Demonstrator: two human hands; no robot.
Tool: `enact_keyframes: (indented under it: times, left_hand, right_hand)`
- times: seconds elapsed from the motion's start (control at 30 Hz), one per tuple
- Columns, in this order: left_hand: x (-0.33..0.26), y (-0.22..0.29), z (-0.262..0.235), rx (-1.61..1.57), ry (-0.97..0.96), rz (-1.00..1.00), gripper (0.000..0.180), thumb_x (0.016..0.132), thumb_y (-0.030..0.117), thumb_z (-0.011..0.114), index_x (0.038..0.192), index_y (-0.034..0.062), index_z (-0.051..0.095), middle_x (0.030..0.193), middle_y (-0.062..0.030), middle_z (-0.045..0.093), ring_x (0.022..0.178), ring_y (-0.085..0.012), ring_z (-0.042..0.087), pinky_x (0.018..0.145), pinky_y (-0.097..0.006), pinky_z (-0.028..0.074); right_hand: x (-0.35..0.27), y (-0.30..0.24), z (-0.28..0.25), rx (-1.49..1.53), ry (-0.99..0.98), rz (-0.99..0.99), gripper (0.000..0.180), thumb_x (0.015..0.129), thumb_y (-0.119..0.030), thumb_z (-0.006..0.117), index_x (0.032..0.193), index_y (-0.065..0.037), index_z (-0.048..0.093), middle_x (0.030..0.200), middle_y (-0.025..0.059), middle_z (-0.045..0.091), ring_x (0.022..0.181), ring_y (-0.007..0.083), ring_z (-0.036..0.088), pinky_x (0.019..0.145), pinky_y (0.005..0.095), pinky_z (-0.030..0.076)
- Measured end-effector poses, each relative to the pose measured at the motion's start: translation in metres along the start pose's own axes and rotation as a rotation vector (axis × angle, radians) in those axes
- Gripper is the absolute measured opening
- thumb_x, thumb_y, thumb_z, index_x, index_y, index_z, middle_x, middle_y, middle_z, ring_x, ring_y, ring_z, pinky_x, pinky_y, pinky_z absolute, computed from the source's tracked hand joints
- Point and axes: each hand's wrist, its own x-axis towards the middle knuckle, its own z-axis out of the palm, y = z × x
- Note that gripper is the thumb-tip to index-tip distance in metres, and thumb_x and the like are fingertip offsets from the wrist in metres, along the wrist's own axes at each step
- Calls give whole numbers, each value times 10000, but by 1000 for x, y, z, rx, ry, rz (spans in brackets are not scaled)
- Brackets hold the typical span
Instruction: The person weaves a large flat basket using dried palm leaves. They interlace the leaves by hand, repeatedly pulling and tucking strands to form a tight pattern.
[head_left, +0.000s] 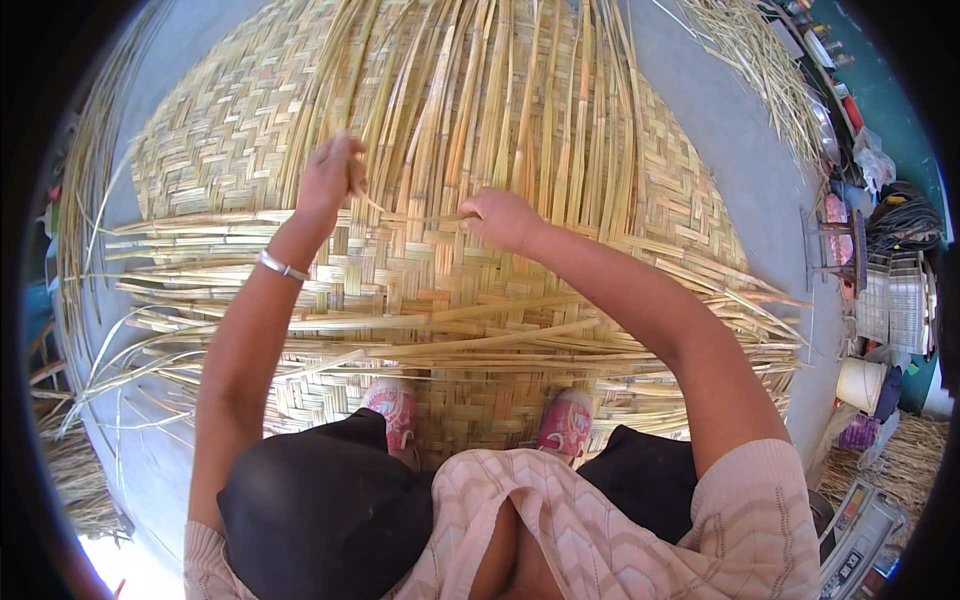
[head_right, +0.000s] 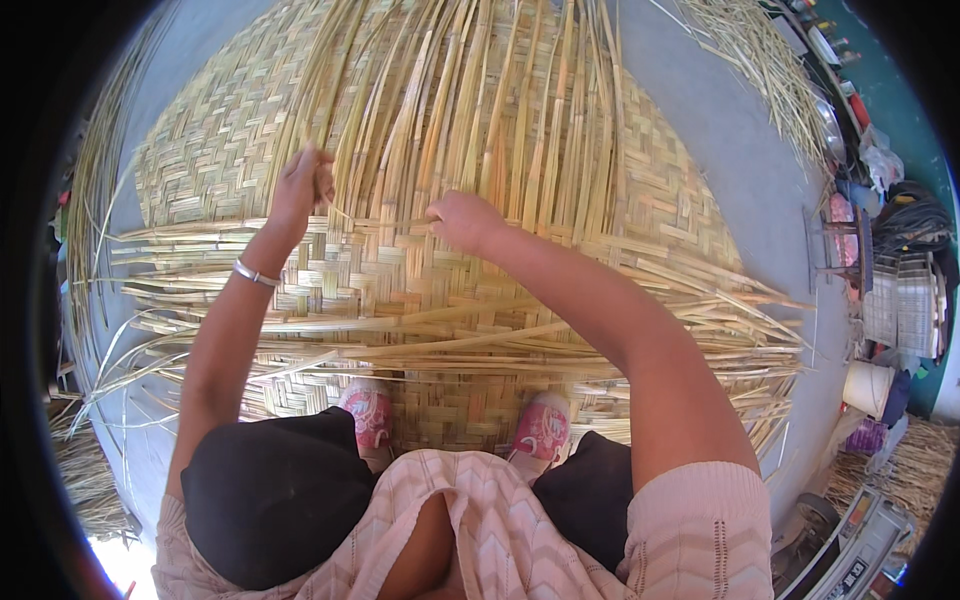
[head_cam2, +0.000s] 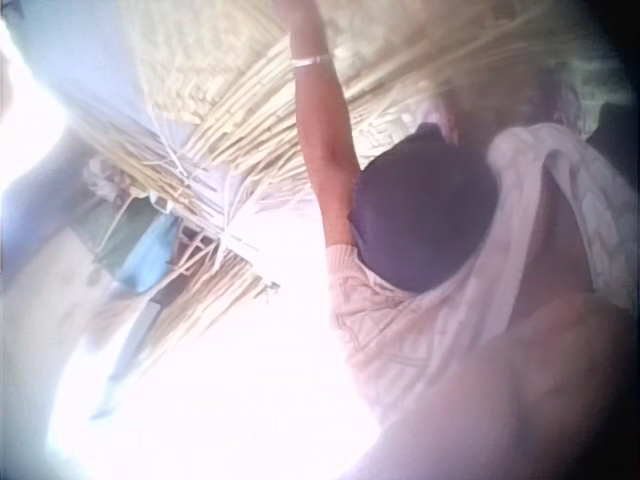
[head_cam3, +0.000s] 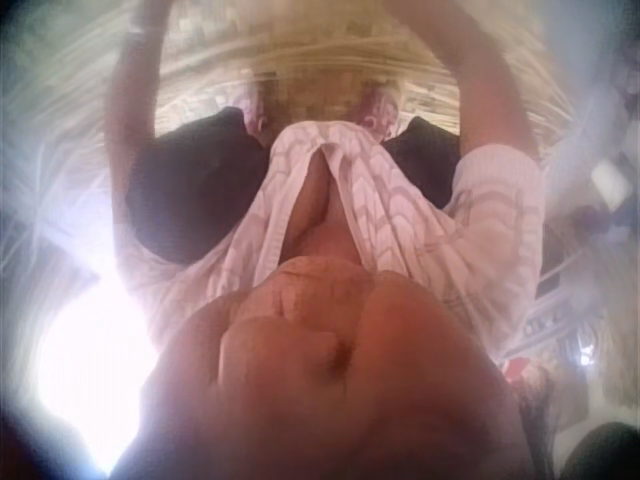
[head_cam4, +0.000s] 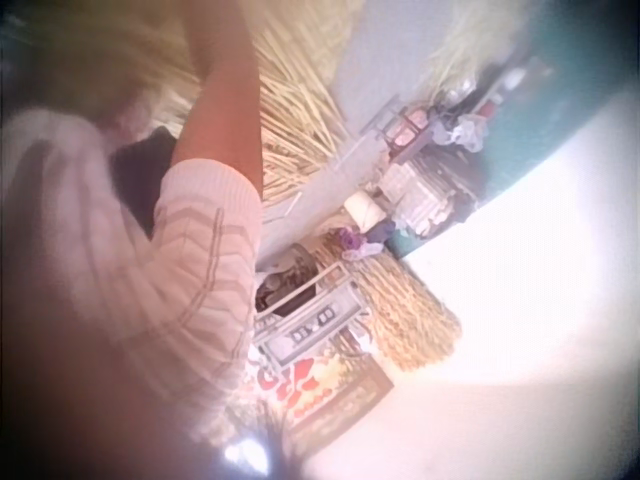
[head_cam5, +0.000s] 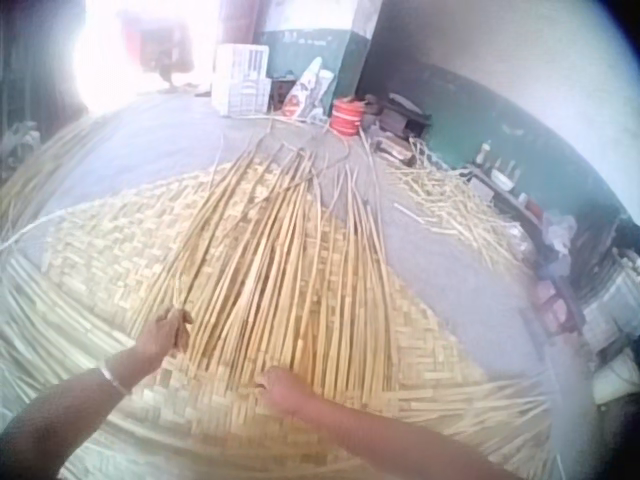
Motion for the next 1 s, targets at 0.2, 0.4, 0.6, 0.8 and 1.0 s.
enact_keyframes:
  times: [0.2,0.4,0.6,0.8,1.0]
  left_hand:
    - [12,53,90,1124,-406,748,561,989,480,355,1262,15,509,717,-131,626,567,-233,582,598,-375,514]
    - [82,20,85,924,-123,692,463,990,359,415,1284,11,498,947,-178,679,819,-295,666,747,-390,529]
    - [111,-38,60,479,-161,39,369,935,157,510,1243,-46,531,918,-164,682,819,-201,661,711,-303,520]
    - [113,-27,71,540,-167,93,364,893,126,559,1239,14,563,923,-158,691,872,-230,667,743,-339,518]
    - [110,-24,84,1217,-90,323,242,848,116,568,1069,68,652,941,-152,690,918,-268,663,793,-386,514]
  right_hand:
    - [-4,-3,6,-35,182,-29,196,873,-227,580,881,-50,663,854,147,625,843,313,616,760,431,497]
    - [-2,-9,9,12,306,94,180,853,-198,573,821,-30,631,828,160,629,785,332,614,722,447,494]
    - [2,-10,10,155,405,206,179,820,-169,542,827,-6,616,730,190,624,678,358,606,674,457,490]
    - [-2,-10,6,269,394,241,168,805,-161,529,814,-7,595,770,209,635,711,382,616,671,474,487]
    - [-8,-11,8,289,466,197,168,789,-175,535,807,-15,584,755,215,623,692,382,610,662,472,485]
